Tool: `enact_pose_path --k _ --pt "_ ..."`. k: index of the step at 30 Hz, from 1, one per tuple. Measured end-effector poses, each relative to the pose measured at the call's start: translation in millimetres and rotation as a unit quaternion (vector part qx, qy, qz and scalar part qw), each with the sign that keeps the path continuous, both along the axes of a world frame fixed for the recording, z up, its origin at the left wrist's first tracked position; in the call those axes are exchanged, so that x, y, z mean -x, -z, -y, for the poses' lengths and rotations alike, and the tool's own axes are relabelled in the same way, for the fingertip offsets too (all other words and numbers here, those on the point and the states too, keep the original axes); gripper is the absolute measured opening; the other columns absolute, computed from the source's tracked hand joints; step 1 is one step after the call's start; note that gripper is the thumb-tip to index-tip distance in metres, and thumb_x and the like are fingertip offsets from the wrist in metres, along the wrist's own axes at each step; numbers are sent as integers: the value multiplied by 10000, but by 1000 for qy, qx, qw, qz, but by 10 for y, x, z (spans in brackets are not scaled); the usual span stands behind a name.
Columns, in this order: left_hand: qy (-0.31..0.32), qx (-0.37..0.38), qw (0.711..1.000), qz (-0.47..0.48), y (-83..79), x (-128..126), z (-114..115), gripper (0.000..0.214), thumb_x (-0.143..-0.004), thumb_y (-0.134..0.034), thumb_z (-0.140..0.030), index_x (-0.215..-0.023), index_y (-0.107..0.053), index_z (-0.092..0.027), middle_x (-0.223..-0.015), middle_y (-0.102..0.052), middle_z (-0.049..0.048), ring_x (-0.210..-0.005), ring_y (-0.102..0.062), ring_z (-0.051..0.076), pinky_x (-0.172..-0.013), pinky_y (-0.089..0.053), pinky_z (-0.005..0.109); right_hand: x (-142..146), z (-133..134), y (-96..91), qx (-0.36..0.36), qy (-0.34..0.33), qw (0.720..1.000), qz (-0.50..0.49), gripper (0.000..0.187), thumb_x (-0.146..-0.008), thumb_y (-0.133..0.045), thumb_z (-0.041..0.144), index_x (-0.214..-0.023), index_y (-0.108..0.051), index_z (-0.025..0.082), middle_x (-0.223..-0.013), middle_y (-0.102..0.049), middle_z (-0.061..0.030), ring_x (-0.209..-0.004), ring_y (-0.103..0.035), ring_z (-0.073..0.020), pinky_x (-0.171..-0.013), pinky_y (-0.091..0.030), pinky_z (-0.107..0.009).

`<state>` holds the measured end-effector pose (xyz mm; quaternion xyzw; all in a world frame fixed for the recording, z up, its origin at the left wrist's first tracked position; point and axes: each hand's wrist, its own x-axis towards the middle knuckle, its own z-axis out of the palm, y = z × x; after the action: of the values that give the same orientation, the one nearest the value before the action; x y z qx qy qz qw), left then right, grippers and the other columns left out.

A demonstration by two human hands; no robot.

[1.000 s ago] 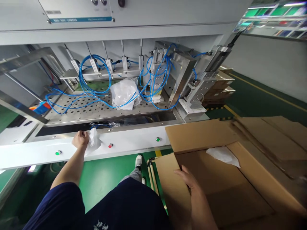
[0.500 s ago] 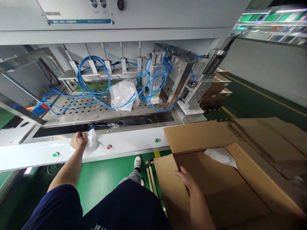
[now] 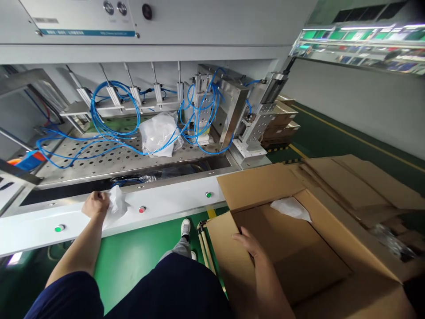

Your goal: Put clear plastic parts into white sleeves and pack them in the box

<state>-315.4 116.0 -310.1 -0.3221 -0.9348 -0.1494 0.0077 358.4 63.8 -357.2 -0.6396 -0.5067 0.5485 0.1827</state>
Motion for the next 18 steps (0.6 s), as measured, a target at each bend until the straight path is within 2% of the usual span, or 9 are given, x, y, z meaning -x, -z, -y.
enact_pose_path --k 10,18 --pt "10 43 999 2 -124 -57 24 459 -1024 -373 -439 -1155 -691 -135 -1169 -704 194 -960 -615 294 -756 -407 400 87 3 -226 15 12 1000 -9 575 -680 -635 398 -1201 -754 186 -1202 -789 -98 -1158 -670 -350 -947 -517 -379" --pt "22 51 998 -19 -45 21 10 409 -995 -396 -459 -1048 -687 -177 -1069 -707 156 -892 -621 296 -723 -435 383 19 16 -57 -2 12 1000 3 520 -697 -642 438 -1134 -753 177 -1164 -786 -93 -1106 -670 -322 -892 -513 -346"
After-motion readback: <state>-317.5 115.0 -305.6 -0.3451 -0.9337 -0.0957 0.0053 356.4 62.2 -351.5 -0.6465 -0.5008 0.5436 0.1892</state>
